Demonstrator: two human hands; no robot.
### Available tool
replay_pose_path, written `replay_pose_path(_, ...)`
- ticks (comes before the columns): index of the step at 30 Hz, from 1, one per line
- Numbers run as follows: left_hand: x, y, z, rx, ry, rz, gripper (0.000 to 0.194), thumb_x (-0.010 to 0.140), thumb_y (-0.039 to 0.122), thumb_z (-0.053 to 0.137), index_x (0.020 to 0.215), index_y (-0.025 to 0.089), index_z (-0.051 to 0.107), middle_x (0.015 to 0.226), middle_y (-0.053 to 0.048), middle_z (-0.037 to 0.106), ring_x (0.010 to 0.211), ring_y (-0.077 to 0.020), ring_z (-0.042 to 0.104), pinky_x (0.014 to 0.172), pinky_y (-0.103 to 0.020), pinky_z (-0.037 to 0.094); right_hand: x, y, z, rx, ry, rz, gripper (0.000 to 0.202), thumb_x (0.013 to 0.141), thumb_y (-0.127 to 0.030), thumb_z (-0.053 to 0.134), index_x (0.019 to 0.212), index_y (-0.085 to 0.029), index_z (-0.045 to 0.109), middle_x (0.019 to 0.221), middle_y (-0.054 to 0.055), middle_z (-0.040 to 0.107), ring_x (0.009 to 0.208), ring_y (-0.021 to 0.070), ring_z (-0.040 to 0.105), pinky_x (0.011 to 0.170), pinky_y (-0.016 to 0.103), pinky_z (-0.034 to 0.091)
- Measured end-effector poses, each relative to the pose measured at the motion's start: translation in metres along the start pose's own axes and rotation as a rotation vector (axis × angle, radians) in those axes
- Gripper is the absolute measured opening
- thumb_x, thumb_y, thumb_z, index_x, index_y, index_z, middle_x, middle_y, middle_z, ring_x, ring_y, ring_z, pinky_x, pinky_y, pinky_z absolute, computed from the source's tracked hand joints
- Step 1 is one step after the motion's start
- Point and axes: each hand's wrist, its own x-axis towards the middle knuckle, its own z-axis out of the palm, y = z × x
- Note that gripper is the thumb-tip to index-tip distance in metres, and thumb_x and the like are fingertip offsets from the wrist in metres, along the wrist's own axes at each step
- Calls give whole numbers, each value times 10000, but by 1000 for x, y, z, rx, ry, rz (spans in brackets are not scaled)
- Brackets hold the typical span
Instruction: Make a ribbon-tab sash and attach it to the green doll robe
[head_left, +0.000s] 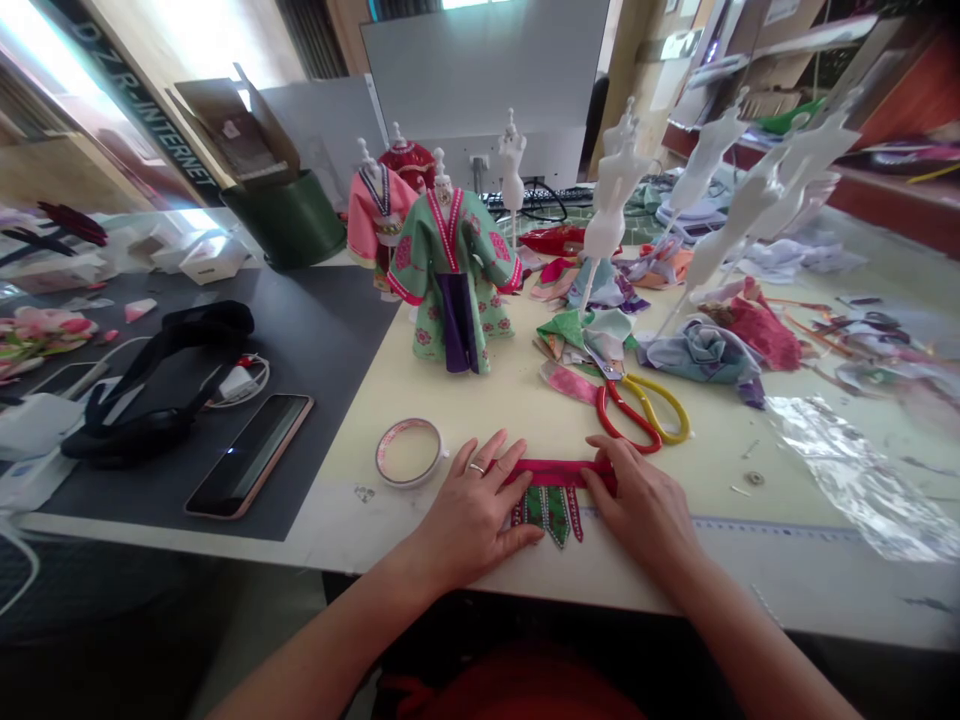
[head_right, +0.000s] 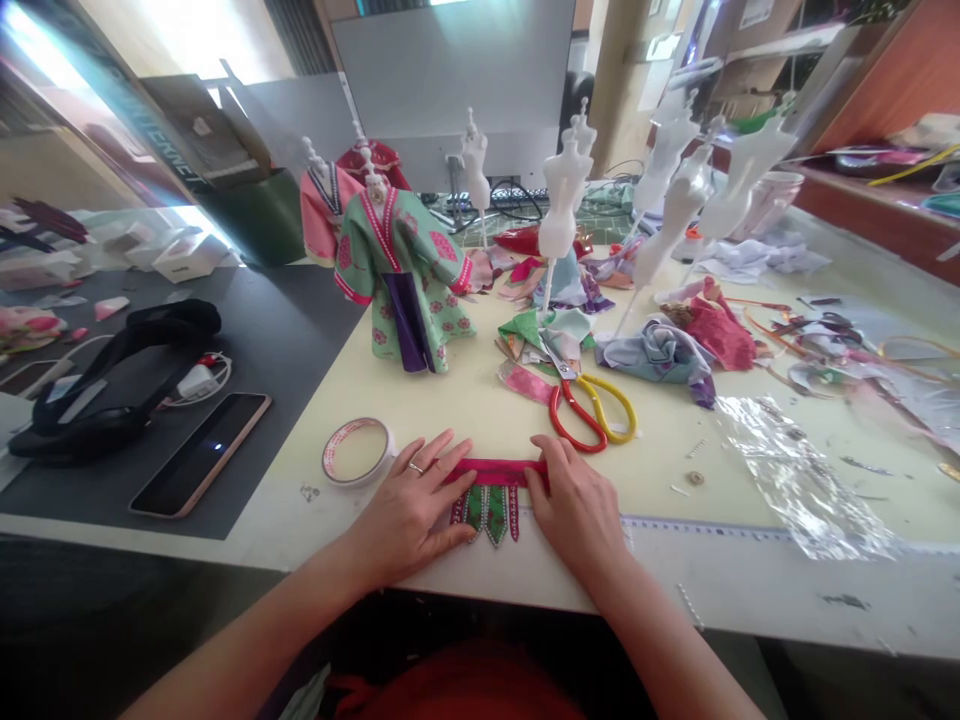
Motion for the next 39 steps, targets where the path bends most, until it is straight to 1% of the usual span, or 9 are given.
replay_pose_path(6,0,-8,-4,-29,-32,0,540,864,562,434,1214,172,565,1433,-146,397,1349,-350,287,1057,-577,279,0,1,0,-2,-6,5,269,847,-274,443,1069,-177,558,832,61,685,668,215,647,537,295,446)
replay_pose_path(11,-4,-20,-11,-28,19,-27,519,877,509,455,1246,153,534,1413,-156,424,1344,-327,311,1061,-561,286,0,1,0,-6,-10,-3,265,854,-276,441,1074,-184,556,848,59,685,694,212,652,547,288,447)
replay_pose_path(14,-4,-16,-13,-67,25,32,559,877,487,468,1309,132,463,1391,-158,453,1346,-309,317,1070,-544,288,0,1,0,-5,2,-6,265,852,-277,434,1065,-184,561,837,61,685,678,213,650,536,291,443)
replay_pose_path(18,-2,-3,-7,-161,-88,164,633,868,469,490,1373,108,369,1413,-165,418,1345,-290,328,1091,-508,284,0,1,1,0,9,-10,262,850,-271,443,1063,-175,562,818,58,683,668,212,649,537,291,450)
replay_pose_path(22,-2,1,-2,-180,-144,143,698,820,471,551,1379,99,361,1439,-160,379,1345,-309,323,1096,-520,270,-1,4,-3,1,-9,-5,278,855,-256,459,1097,-162,556,840,57,680,655,202,645,541,295,470)
replay_pose_path(25,-3,1,-2,-193,-142,145,724,805,485,563,1383,105,352,1438,-157,380,1346,-308,321,1098,-522,264,-3,4,-9,-18,52,-4,279,872,-250,455,1110,-147,557,910,84,672,734,216,648,590,316,499)
replay_pose_path(29,-3,-1,-2,-217,-125,148,740,799,485,572,1397,126,325,1435,-157,385,1341,-308,330,1093,-531,264,-8,-2,-16,49,120,-174,283,874,-188,460,1140,-135,542,1023,120,658,979,259,595,831,406,495)
replay_pose_path(33,-3,-1,0,-226,-126,144,773,784,490,589,1406,133,303,1437,-163,380,1341,-319,327,1082,-547,268,-14,-11,-14,148,-55,-396,444,862,-92,406,1306,-101,412,1131,151,631,1106,252,541,946,440,463)
replay_pose_path(39,-3,-2,1,-203,-161,140,802,789,521,567,1416,108,284,1464,-148,335,1364,-303,283,1113,-516,226,-22,-8,-3,38,-185,-481,511,842,-62,369,1351,-25,349,1247,211,564,1215,276,482,984,479,450)
